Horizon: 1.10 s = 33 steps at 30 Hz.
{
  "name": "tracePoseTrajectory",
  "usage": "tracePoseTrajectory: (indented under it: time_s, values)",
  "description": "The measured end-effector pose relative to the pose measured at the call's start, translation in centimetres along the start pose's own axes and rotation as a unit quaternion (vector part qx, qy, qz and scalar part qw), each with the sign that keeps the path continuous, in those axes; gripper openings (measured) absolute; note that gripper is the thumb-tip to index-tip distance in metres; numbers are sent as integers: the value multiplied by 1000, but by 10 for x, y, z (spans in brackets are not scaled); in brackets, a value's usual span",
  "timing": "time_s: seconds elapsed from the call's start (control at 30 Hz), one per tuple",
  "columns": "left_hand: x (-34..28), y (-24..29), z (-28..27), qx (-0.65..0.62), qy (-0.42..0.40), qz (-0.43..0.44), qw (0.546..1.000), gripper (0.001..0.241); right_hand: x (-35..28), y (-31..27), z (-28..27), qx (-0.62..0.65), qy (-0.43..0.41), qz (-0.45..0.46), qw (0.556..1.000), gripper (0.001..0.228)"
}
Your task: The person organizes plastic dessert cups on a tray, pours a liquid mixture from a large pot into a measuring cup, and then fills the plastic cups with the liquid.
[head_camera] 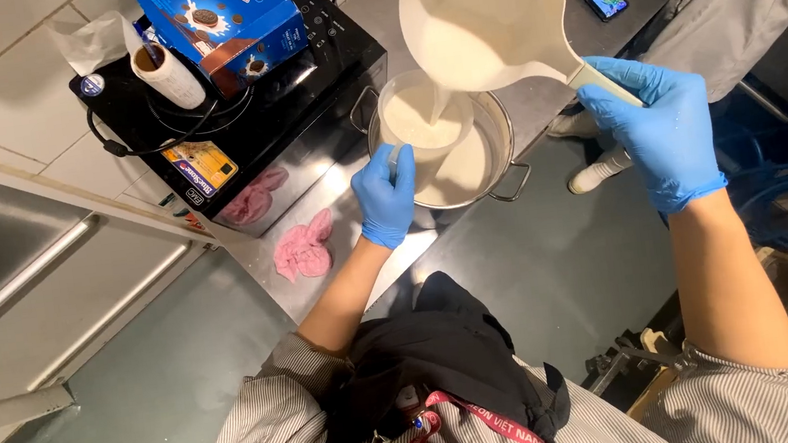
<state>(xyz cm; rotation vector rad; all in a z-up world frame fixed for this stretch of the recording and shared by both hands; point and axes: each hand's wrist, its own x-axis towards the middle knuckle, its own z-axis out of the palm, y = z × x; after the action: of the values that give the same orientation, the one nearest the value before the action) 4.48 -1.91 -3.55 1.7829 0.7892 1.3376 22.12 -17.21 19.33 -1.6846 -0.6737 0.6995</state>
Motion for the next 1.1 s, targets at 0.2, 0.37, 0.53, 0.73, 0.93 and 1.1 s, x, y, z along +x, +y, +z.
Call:
tracePoseTrajectory:
  time_s: [0.2,0.37,0.53,0.73,0.93,1.1]
  values:
    - [-3,-1,-8,-15,15,-13,1000,27,30,46,-22,-90,-1,-49,995,36]
    - [-2,10,-22,-33,29,15,999,35,44,59,-31,-16,-18,-2,1000,33]
    - [-3,18,-38,-78,34,-28,996,29,63,83,-33,-38,-27,30,998,33]
    - [-1,23,-53,-173,53,-86,980,30,85,150,-17,-147,-77,67,984,36]
    - [3,18,-47,-241,87,-71,964,33,103,208,9,-188,-130,52,972,33]
    - [6,20,-36,-235,105,-77,963,32,113,227,25,-326,-136,13,936,38]
